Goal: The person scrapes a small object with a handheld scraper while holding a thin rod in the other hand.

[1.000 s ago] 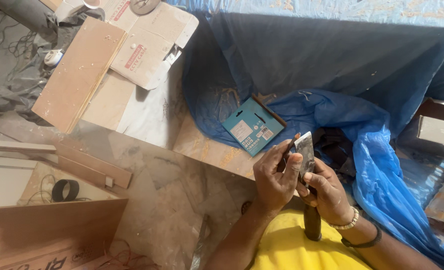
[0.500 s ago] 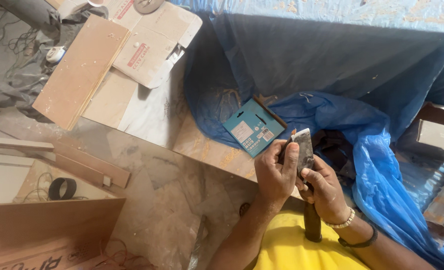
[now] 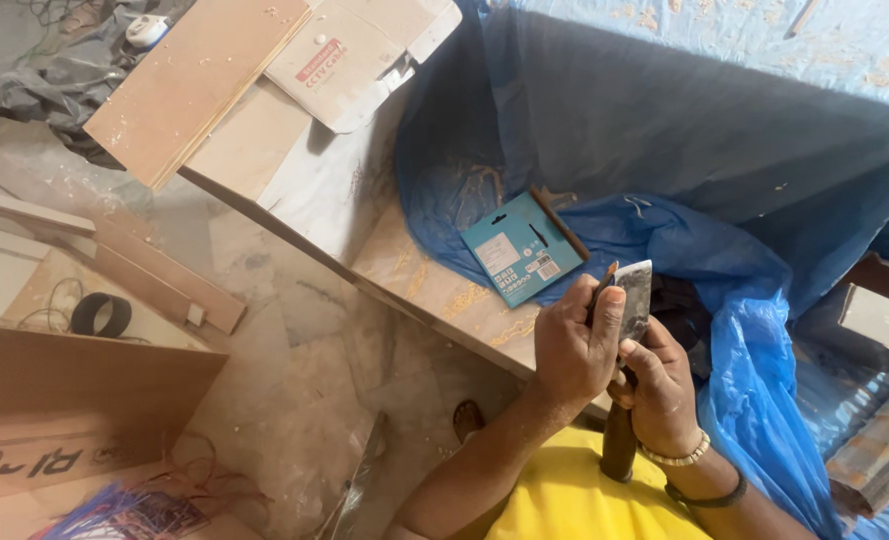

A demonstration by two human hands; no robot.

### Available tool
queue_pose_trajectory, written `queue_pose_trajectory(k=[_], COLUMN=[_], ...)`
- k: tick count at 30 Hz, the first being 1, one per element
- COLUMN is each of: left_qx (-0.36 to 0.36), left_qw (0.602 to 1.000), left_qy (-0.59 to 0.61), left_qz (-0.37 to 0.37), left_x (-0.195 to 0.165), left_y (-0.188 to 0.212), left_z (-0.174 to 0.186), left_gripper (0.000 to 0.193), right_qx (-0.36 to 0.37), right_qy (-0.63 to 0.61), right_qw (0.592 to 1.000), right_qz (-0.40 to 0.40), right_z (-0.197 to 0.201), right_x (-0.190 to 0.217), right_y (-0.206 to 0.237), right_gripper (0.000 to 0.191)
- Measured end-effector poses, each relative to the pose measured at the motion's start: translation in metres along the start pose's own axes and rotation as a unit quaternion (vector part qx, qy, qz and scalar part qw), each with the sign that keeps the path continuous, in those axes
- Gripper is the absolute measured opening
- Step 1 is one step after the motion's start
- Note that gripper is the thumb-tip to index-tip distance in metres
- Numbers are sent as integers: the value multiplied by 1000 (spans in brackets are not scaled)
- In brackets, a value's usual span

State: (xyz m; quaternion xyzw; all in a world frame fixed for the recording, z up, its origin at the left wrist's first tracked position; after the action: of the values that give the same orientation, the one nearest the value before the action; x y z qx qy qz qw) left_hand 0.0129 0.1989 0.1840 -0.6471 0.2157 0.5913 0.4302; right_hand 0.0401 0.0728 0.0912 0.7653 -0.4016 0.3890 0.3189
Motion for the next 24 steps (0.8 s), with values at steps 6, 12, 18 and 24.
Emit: queue_pose_trajectory(k=[6,12,18,24], left_qx=[8,53,88,100], left_qw=[1000,998,995,994], left_qy=[11,13,19,33], left_qz=[-28,-36,-40,-42], left_x=[-11,-22,-12,-7], left_y=[-3,-6,-11,-8], left_z=[0,1,3,-1], left_gripper=[31,29,33,32], right_qx=[10,20,13,32], right_qy=[6,10,17,0], right_qw=[1000,1000,1000,999], right_qz=[-3,5,-6,2], right_z=[-7,-13,-17,-15], right_x=[6,15,15,13], right_y=[-3,-4,0,3], right_gripper=[26,28,27,27])
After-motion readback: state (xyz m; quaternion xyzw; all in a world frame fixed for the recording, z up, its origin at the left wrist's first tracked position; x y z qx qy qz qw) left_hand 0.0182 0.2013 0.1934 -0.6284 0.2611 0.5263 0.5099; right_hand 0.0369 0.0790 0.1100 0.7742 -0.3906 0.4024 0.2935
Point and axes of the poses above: each hand's wrist, its own y-axis away from the middle knuckle, its own z-axis out of the back of the hand, x = y × z, the point moved 9 cm from there along -y, towards the middle knuckle, and after that the axes turned 5 degrees about -x, right-handed, at the moved point
